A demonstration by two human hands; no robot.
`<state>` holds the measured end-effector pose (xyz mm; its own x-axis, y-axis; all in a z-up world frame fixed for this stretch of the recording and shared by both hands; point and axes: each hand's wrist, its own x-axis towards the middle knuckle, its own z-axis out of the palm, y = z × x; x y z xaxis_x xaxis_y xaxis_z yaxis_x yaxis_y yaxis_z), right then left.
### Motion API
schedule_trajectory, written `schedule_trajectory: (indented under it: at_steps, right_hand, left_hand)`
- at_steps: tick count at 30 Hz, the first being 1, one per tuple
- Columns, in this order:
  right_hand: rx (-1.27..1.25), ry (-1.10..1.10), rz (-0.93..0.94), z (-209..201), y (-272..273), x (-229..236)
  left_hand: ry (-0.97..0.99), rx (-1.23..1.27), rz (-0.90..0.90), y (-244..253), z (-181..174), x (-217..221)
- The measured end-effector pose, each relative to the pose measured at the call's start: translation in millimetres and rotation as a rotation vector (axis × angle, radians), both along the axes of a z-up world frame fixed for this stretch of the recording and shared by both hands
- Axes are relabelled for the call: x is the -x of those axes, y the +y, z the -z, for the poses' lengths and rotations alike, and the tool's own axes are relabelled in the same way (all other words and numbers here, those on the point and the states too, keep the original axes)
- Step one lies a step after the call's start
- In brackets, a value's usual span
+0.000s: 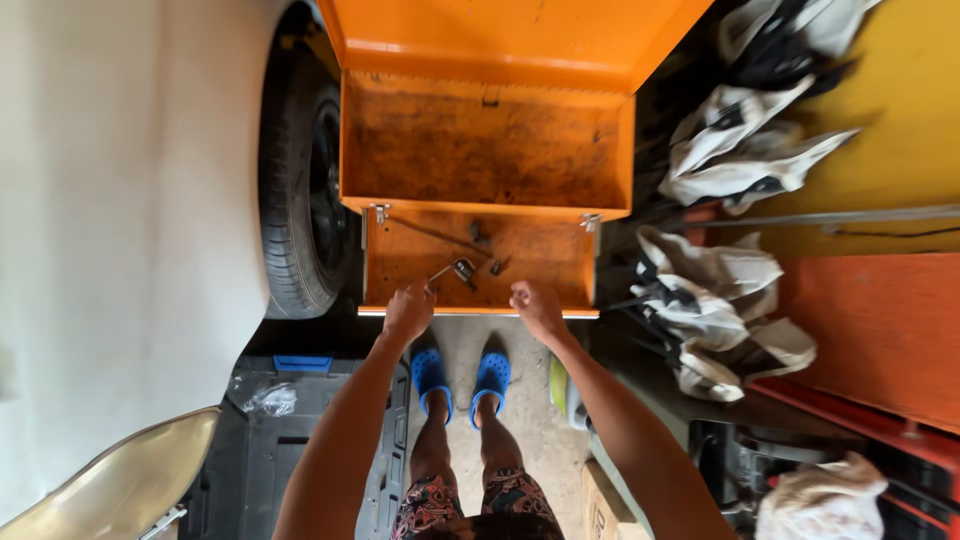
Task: The person repeatedly opens an orange toolbox drawer, picks up various hand tools such as wrenches, pliers, and screwdrivers, and places them on the hood of a white car. The person continues this cycle of retrieving and placing tools for the duration of the clip.
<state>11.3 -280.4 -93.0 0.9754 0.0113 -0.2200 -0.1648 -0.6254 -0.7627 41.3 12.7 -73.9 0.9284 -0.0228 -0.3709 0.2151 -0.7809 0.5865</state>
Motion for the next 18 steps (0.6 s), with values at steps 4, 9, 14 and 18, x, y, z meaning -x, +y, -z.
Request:
schedule_trajectory:
  at_steps: [4, 9, 14, 18]
  right_hand:
    - [0.061, 0.0, 0.038, 18, 24, -27]
    - [0.257, -0.262, 0.039, 13, 49, -54]
    - [0.249, -0.11, -0.023, 20, 56, -63]
    - [0.309, -0.221, -0.014, 35, 57, -69]
  left_hand:
    - [0.074, 0.0, 0.049, 3, 27, -21]
    - [0.022, -0.081, 0.055, 3, 52, -37]
    - [-0.256, 0.019, -0.027, 0, 60, -36]
    - [-0.306, 0.094, -0.059, -6, 53, -41]
